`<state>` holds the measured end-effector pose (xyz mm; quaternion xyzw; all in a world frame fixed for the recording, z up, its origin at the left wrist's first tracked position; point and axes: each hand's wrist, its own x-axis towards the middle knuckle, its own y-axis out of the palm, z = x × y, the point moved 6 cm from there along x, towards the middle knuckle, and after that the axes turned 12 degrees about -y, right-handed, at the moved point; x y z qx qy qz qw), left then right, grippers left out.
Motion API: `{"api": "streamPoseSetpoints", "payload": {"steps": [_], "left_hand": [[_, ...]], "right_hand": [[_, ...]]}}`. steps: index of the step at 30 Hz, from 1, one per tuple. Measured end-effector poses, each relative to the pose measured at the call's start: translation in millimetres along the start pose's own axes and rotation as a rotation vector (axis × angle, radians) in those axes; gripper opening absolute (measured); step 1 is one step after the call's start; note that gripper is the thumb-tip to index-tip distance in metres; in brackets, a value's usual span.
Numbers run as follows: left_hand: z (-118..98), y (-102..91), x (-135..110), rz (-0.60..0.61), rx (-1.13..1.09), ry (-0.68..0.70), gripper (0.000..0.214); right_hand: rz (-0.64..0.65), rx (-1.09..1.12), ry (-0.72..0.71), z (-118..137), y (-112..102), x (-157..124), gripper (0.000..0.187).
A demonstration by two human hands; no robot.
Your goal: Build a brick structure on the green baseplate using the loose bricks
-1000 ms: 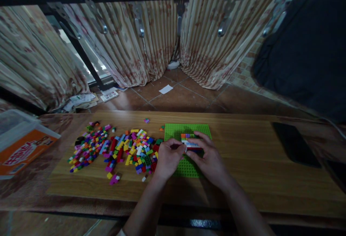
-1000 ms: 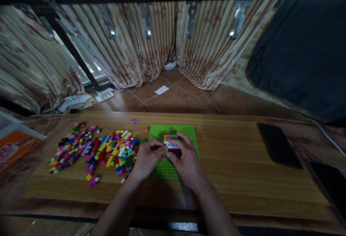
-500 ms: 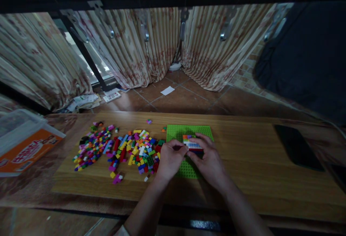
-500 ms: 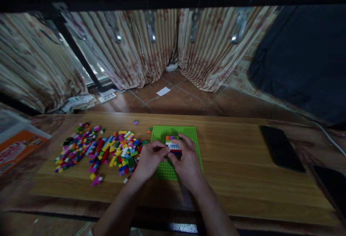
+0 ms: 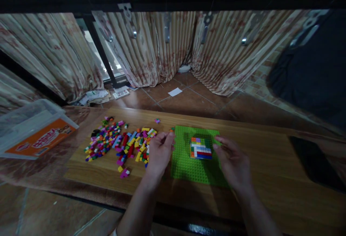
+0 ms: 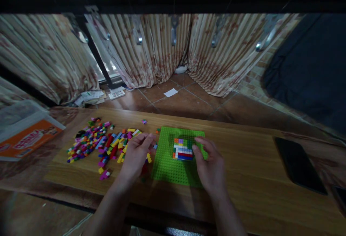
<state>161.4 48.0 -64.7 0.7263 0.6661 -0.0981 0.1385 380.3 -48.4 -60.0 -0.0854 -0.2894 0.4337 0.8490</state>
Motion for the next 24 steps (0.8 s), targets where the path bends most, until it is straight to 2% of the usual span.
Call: {"api": "streamPoseSetpoints", "payload": {"steps": [4, 9, 12, 14, 17, 19, 22, 24], "left_hand": [[-15.0, -23.0, -4.6, -0.085, -0.153, 0.015, 0.03], [-31.0, -57.6, -7.8, -0.187, -0.354, 0.09, 0.028], [-40.6, -81.9, -6.9, -0.255, -0.519, 0.124, 0.025], [-44.2, -96.7, -6.0, -0.286, -0.637, 0.122, 0.019], [-43.3, -113.3, -4.8, -0.321, -0.769, 0.072, 0.013], [-40.9, -119.1, -3.7, -0.318, -0.821, 0.043, 0.013], [-38.7, -121.9, -1.7, -0.284, -0.86, 0.03, 0.013], [-38.1, -122.8, -0.9, -0.271, -0.878, 0.026, 0.011]], "right_hand": [[-0.144, 0.026, 0.056, -1.5, -8.3, -0.4, 0.031], [-0.284, 0.029, -0.048, 18.2, -7.6, -9.1, 0.023], [-0.29, -0.001, -0.118, 34.1, -0.2, -20.7, 0.017], [-0.195, -0.008, -0.191, 46.7, 12.5, -28.7, 0.012], [0.065, -0.004, -0.364, 67.2, 42.6, -41.4, 0.011], [0.226, -0.02, -0.431, 73.7, 63.1, -49.7, 0.013], [0.38, -0.062, -0.399, 67.9, 86.0, -56.6, 0.015], [0.421, -0.1, -0.363, 60.4, 94.2, -58.0, 0.016]]}}
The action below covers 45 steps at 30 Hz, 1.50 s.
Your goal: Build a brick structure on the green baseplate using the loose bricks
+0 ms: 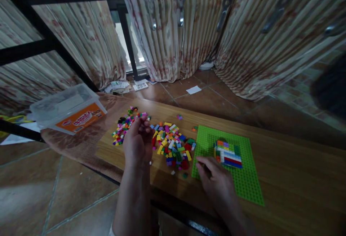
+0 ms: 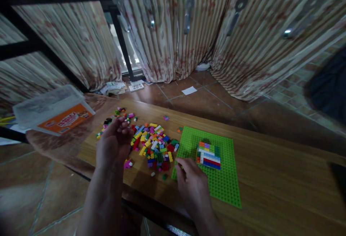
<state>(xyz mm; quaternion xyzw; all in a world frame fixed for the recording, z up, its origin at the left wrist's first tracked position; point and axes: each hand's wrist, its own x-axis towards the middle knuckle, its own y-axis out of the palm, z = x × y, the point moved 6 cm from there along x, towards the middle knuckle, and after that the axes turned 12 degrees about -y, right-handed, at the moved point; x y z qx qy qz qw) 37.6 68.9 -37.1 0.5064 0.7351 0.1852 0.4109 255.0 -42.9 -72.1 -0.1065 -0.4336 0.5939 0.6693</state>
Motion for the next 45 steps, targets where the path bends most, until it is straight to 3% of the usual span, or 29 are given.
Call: {"api": "streamPoseSetpoints", "payload": {"steps": [8, 13, 17, 20, 24, 27, 34, 39, 45], "left_hand": [[-0.2, 0.4, -0.9, 0.009, -0.005, -0.07, 0.01], [8.5, 3.0, -3.1, -0.002, 0.069, -0.134, 0.009], [17.4, 8.4, -5.7, 0.047, 0.225, -0.133, 0.019], [32.4, 15.9, -10.3, 0.127, 0.507, -0.141, 0.025], [69.1, 26.4, -22.6, 0.317, 0.851, -0.207, 0.025], [98.8, 31.9, -33.4, 0.445, 0.944, -0.28, 0.023], [131.6, 42.0, -43.7, 0.465, 0.692, -0.417, 0.023], [146.4, 43.7, -52.7, 0.514, 0.573, -0.593, 0.029], [158.9, 46.8, -60.3, 0.531, 0.485, -0.669, 0.039]], "right_hand": [[0.11, -0.109, 0.039, -5.9, 19.8, 7.0, 0.023], [0.087, -0.18, -0.011, -0.4, 28.9, 16.3, 0.021], [0.01, -0.083, 0.021, -0.3, 26.1, 18.4, 0.025], [-0.068, 0.099, 0.123, -5.9, 19.0, 16.4, 0.026], [-0.2, 0.399, 0.25, -16.0, 8.8, 12.0, 0.026], [-0.314, 0.42, 0.244, -17.7, -3.8, 10.9, 0.024], [-0.317, 0.279, 0.126, -10.5, -33.3, 16.5, 0.023], [-0.179, 0.264, 0.086, -15.1, -54.0, 17.0, 0.034], [-0.129, 0.248, 0.082, -21.8, -61.3, 15.3, 0.028]]}}
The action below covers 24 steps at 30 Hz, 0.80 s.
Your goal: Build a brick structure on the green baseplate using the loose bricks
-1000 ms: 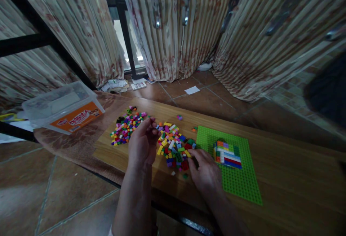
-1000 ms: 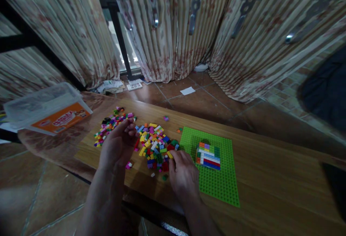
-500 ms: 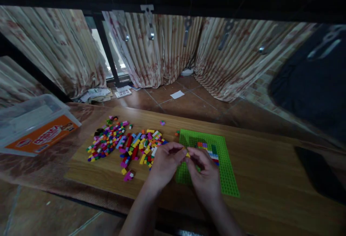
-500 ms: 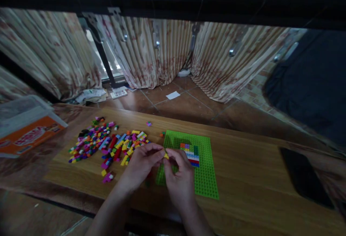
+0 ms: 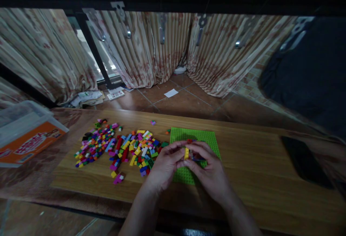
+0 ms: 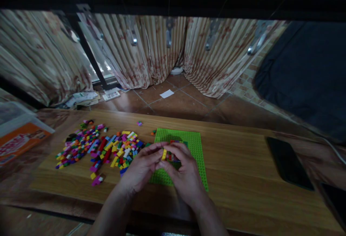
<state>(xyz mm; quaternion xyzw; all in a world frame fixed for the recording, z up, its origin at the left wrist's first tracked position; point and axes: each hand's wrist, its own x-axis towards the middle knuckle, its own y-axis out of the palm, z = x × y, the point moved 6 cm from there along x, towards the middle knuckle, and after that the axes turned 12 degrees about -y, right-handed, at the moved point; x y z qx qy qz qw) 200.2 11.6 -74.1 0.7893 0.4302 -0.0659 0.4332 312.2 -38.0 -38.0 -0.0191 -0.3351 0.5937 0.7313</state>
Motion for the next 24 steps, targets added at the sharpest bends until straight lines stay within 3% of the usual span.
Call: {"api": "streamPoseSetpoints", "payload": {"steps": [3, 7, 9, 15, 24], "left_hand": [[1.5, -1.7, 3.6, -0.064, 0.062, 0.01, 0.039], [-7.9, -18.7, 4.9, -0.355, 0.255, 0.172, 0.021], [-10.2, -23.6, 5.0, -0.408, 0.338, 0.231, 0.015], [-4.0, -27.9, 2.1, -0.362, 0.532, 0.245, 0.021], [-1.5, -15.1, -10.1, -0.337, 0.798, 0.238, 0.036]], "right_hand": [[0.002, -0.029, 0.012, -6.3, -4.0, 0.0, 0.025], [-0.065, -0.173, 0.026, -19.4, -23.6, -0.3, 0.026], [-0.091, -0.234, 0.031, -25.3, -32.6, -0.9, 0.027], [-0.023, -0.239, 0.015, -28.4, -23.3, -2.1, 0.029], [0.07, -0.401, -0.052, -22.7, -2.6, 1.1, 0.025]]}}
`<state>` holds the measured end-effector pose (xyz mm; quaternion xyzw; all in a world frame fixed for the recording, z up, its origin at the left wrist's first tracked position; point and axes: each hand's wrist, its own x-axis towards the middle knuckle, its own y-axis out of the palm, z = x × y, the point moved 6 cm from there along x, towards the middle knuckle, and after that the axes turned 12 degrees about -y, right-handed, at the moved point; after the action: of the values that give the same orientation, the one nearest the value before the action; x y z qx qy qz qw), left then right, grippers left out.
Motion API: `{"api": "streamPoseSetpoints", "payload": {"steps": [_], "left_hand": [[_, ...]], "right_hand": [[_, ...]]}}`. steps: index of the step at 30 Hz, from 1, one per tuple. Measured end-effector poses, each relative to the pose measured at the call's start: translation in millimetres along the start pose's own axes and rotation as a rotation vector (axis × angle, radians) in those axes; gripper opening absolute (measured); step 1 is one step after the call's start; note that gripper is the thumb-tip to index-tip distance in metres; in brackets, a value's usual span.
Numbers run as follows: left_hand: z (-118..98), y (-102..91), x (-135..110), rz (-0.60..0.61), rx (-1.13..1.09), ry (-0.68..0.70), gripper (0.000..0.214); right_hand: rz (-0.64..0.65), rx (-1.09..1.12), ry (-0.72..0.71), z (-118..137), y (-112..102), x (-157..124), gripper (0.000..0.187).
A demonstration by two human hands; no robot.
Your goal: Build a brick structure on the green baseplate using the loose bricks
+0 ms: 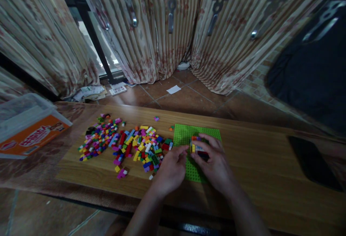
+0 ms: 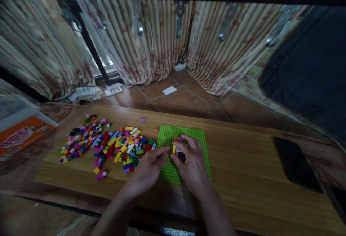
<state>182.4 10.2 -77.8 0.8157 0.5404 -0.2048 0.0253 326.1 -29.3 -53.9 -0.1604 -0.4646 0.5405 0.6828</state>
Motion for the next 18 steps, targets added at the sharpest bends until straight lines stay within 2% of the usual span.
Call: {"api": "streamPoseSetpoints", "payload": {"steps": [6, 11, 18], "left_hand": [[-2.8, 8.5, -7.4, 0.067, 0.052, 0.094, 0.041], [-7.5, 11.3, -10.3, 0.063, 0.103, 0.108, 0.041], [-9.0, 15.5, -11.8, 0.08, 0.289, 0.098, 0.044]], "right_hand": [[0.005, -0.031, -0.04, 2.9, -0.5, -0.4, 0.025], [-0.011, -0.046, -0.076, 4.1, -1.6, -1.5, 0.025], [0.019, -0.084, -0.113, 2.0, 1.8, -3.6, 0.026]]}}
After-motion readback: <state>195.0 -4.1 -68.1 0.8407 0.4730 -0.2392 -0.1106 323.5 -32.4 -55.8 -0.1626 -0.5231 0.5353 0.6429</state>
